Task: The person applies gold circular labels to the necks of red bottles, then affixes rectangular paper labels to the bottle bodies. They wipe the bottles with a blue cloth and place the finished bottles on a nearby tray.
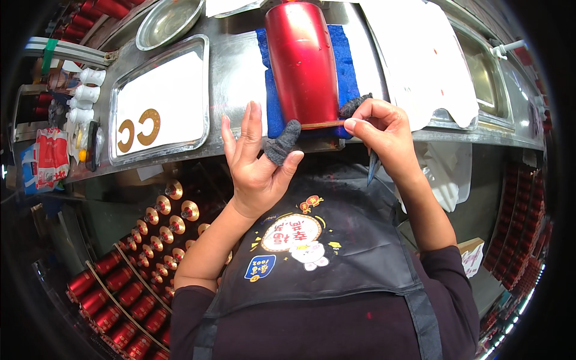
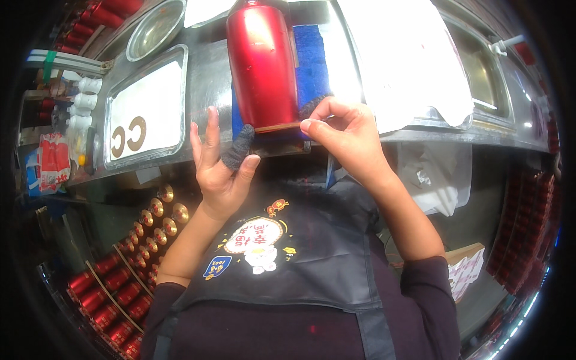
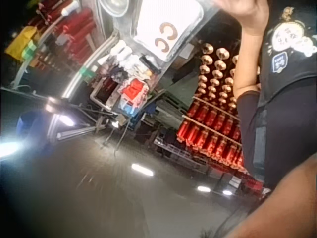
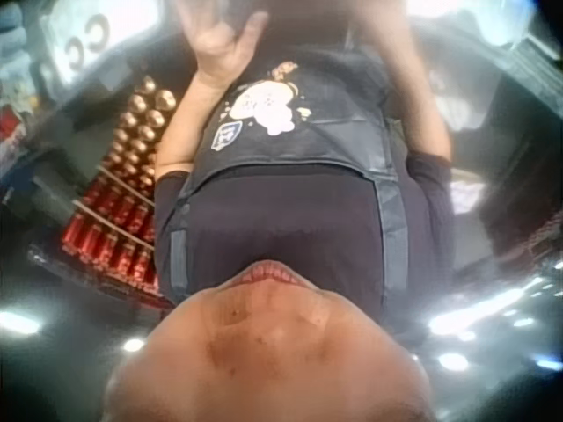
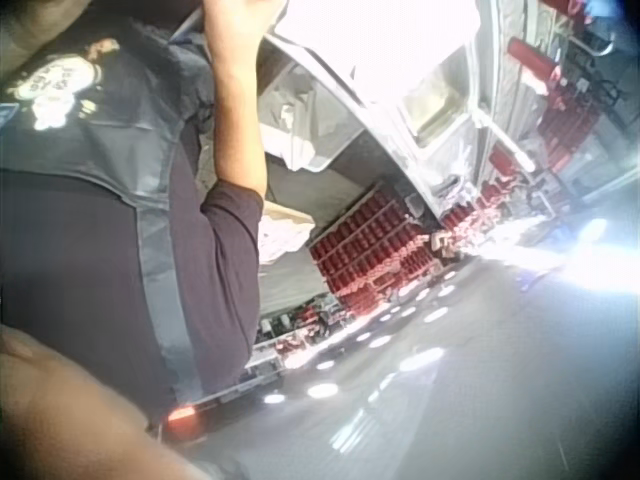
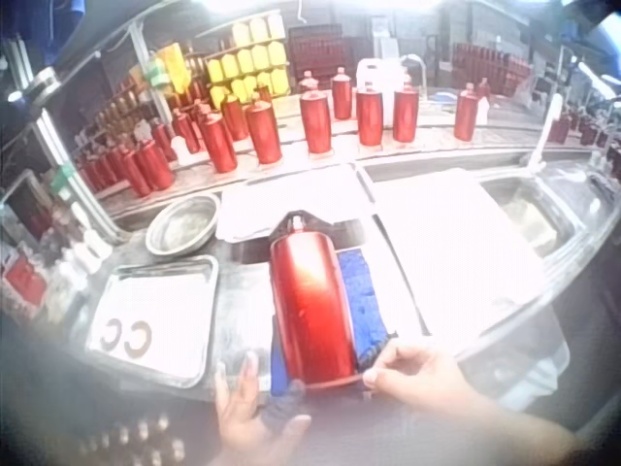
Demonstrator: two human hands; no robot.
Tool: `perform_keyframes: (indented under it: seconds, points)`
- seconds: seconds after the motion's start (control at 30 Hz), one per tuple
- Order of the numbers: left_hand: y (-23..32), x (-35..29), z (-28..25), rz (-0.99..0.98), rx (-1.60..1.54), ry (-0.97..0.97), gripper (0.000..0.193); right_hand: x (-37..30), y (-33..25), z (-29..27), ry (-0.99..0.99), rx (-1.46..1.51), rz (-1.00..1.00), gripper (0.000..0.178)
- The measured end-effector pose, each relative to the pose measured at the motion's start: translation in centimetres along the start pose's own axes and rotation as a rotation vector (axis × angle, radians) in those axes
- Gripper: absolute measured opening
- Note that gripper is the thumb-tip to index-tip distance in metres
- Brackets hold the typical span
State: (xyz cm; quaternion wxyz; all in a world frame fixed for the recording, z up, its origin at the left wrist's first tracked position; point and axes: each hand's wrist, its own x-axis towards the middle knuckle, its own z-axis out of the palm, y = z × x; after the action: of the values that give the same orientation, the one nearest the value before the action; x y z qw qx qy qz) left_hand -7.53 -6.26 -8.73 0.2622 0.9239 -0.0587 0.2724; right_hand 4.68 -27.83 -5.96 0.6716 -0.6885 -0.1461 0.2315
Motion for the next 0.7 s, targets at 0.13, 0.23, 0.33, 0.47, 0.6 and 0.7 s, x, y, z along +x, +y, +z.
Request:
perform_keyframes:
  seconds: [0.13, 0.23, 0.33, 0.47, 0.6, 0.7]
  points:
    - [0.1, 1.2, -0.5, 0.096, 0.084, -0.036, 0.025, 0.2, 0.3, -0.1, 0.014, -0.003, 0.015, 0.014]
    - [0.3, 2.0, -0.8, 0.157, 0.115, -0.069, 0.024, 0.3, 0.4, -0.2, -0.005, 0.023, 0.017, 0.014]
    - [0.6, 3.0, -0.9, 0.205, 0.129, -0.093, 0.023, 0.4, 0.5, -0.3, -0.009, 0.036, 0.032, 0.012]
    - [1.5, 4.5, -0.7, 0.247, 0.175, -0.074, 0.022, 0.5, 0.6, -0.3, -0.025, 0.056, 0.028, 0.009]
    - [2.4, 5.7, 0.4, 0.313, 0.256, -0.116, 0.017, 0.6, 0.9, -0.3, -0.04, 0.086, 0.044, 0.007]
    - [1.7, 6.2, 1.4, 0.259, 0.2, -0.038, 0.035, 0.5, 1.0, -0.3, -0.091, 0.095, 0.078, 0.007]
